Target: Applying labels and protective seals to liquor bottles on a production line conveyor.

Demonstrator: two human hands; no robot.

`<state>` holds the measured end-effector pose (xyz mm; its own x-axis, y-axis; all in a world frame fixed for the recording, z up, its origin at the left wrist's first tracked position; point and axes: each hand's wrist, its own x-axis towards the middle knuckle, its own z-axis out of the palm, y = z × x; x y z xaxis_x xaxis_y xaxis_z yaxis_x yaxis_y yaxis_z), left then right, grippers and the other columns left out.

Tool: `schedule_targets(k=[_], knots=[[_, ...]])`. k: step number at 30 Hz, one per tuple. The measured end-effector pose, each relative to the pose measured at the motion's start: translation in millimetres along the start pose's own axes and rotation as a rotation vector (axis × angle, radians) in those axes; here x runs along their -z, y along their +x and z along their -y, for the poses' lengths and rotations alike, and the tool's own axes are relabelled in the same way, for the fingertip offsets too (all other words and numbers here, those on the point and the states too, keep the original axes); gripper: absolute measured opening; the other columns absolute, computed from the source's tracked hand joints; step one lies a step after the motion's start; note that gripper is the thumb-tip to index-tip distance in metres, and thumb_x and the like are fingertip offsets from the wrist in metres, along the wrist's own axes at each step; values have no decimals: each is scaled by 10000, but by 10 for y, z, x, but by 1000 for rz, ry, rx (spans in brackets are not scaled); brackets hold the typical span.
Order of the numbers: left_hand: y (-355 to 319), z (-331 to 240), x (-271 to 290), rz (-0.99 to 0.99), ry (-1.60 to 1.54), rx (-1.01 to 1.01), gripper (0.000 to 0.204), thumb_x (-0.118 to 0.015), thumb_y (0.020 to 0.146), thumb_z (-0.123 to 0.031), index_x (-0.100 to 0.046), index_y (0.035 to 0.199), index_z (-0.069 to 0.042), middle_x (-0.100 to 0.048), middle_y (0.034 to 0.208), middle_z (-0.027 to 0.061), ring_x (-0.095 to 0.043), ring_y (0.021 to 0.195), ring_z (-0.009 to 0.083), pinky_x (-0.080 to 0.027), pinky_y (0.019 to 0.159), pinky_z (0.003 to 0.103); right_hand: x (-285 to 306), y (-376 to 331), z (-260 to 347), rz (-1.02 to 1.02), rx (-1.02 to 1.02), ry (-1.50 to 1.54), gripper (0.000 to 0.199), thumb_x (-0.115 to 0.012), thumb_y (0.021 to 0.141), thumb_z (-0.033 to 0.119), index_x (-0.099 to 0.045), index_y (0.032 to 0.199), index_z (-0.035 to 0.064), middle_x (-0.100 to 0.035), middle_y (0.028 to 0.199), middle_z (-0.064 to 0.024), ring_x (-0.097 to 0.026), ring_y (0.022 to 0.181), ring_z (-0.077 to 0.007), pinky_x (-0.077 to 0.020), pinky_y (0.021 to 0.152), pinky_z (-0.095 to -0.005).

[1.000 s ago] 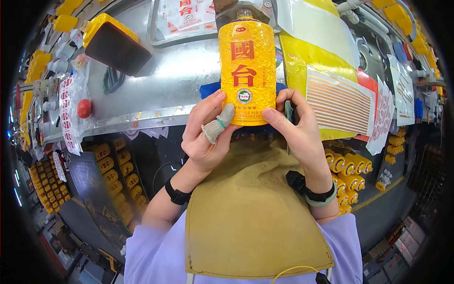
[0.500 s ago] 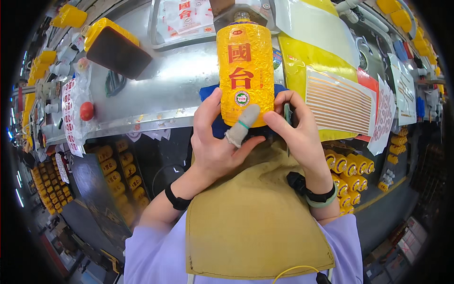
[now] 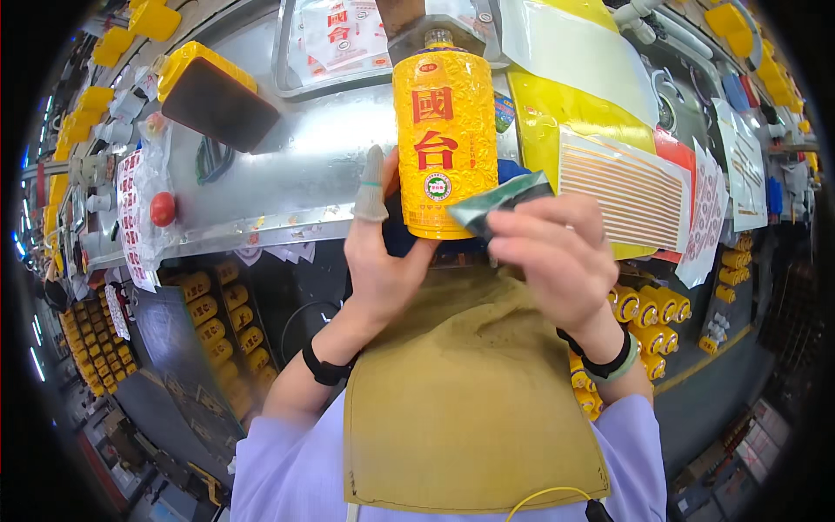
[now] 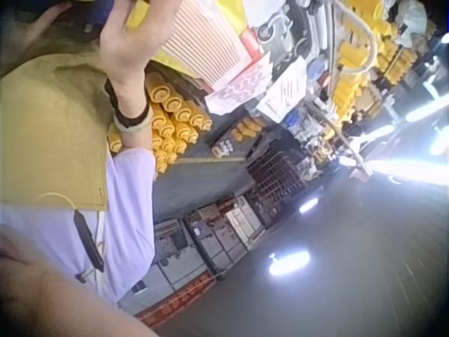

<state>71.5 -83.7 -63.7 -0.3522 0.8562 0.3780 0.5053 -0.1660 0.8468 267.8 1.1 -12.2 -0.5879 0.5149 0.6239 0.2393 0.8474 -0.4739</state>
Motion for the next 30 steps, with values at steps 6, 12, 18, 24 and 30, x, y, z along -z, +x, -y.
schedule_targets(k=[6, 12, 18, 24, 30], knots=[[78, -67, 65, -39, 27, -61, 719, -828, 730, 37, -556, 1396, 40, -633, 1370, 172, -633, 1129, 282, -500, 985, 358, 87, 73, 72, -9, 81, 38, 317, -721, 675, 98, -772, 988, 86, -754, 1004, -36, -663, 882, -204, -497, 724, -332], [113, -80, 45, -50, 93, -168, 768, -899, 652, -34, -585, 1351, 36, -664, 1326, 140, -616, 1038, 296, -505, 902, 380, 30, 40, 59, 44, 113, 4, 209, -744, 767, -20, -731, 946, 86, -763, 971, -56, -652, 809, -231, -495, 703, -345], [108, -83, 52, -26, 91, -140, 759, -893, 662, -40, -582, 1351, 32, -668, 1322, 137, -614, 1034, 296, -491, 898, 375, 19, 62, 49, -57, -41, -82, 303, -727, 705, 36, -762, 993, 124, -754, 1039, -11, -656, 870, -192, -443, 773, -333], [80, -39, 40, -18, -47, -72, 761, -847, 684, 25, -541, 1380, 60, -606, 1385, 182, -641, 1097, 304, -560, 939, 381, 58, 226, 12, 46, 238, -7, 259, -713, 720, 144, -766, 974, 151, -755, 1024, 8, -643, 865, -157, -414, 799, -325], [56, 19, 60, 25, -102, -63, 819, -802, 745, 43, -400, 1455, 109, -533, 1430, 258, -585, 1289, 361, -557, 1014, 432, 13, 243, 17, 99, 322, -32, 305, -730, 690, 157, -760, 993, 140, -733, 1033, 27, -611, 841, -149, -443, 806, -331]])
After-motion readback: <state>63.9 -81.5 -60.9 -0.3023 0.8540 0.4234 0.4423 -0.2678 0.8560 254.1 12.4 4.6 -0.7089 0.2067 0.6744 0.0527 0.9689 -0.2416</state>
